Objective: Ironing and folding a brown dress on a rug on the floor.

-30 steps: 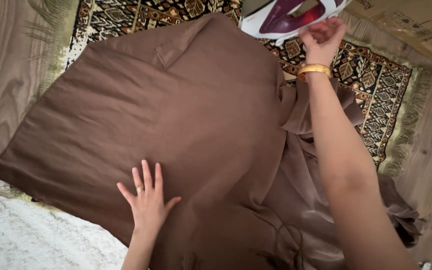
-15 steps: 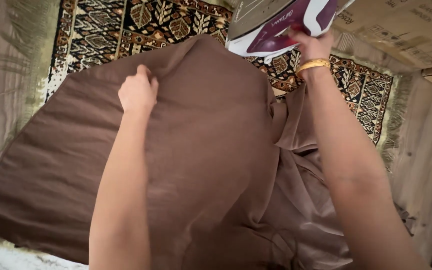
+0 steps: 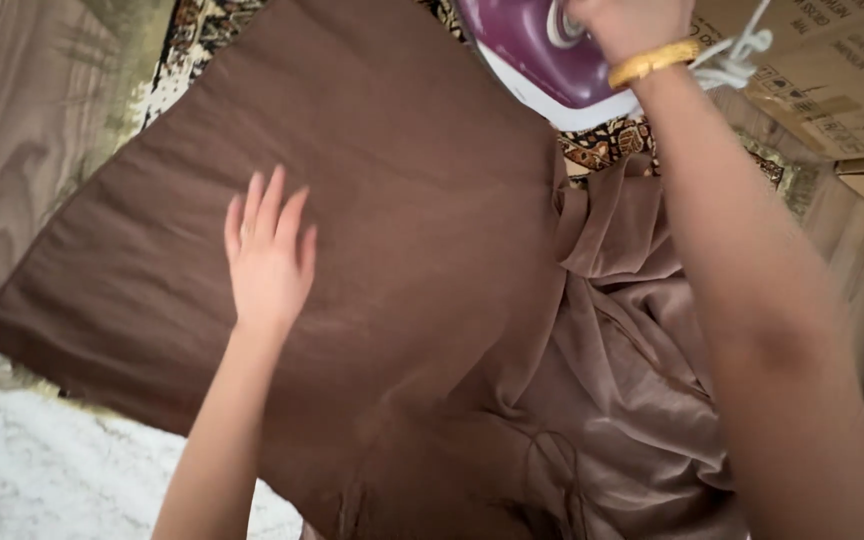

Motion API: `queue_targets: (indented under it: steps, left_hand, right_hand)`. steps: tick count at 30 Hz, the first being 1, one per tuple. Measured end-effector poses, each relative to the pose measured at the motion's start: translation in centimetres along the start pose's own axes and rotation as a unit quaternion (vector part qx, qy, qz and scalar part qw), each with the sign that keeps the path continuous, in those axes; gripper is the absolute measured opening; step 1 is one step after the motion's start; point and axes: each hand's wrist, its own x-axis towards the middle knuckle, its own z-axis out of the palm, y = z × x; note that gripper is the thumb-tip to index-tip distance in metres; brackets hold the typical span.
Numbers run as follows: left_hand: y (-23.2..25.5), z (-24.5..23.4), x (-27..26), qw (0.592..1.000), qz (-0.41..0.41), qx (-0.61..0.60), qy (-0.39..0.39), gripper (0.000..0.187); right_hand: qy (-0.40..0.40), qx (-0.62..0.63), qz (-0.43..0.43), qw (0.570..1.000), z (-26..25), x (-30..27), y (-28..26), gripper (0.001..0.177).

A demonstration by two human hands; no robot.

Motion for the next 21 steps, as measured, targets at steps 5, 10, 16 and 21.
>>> queue_targets:
  steps: [5,10,16,21]
  left_hand:
    - [-2.7,-0.5,-13.5,0.988,-0.106,0.1,-0.043,0.063]
    - [-5.1,-2.5,-21.1,0.952,-0.242,0.188,-0.03,0.076]
    - [-6.6,-4.2,-24.7,0.909,-0.399,0.019,0.116,0.087]
    - [-8.6,-3.5,-25.0,0.859,-0.449,-0.15,0.195,0.071]
  right_hand:
    - [-0.094,-0.045,-0.126,0.986,-3.6,-7.7,-10.0,0.041]
    - [-0.235,-0.113,-0.075,0.963,0.0,-13.9,-16.9,0.045]
    - [-0.206,-0.094,-0.072,0.971,3.1,-16.4,-19.4,0.037]
    - [-0.207,-0.05,-0.423,0.881,2.7,-18.8,-17.1,0.028]
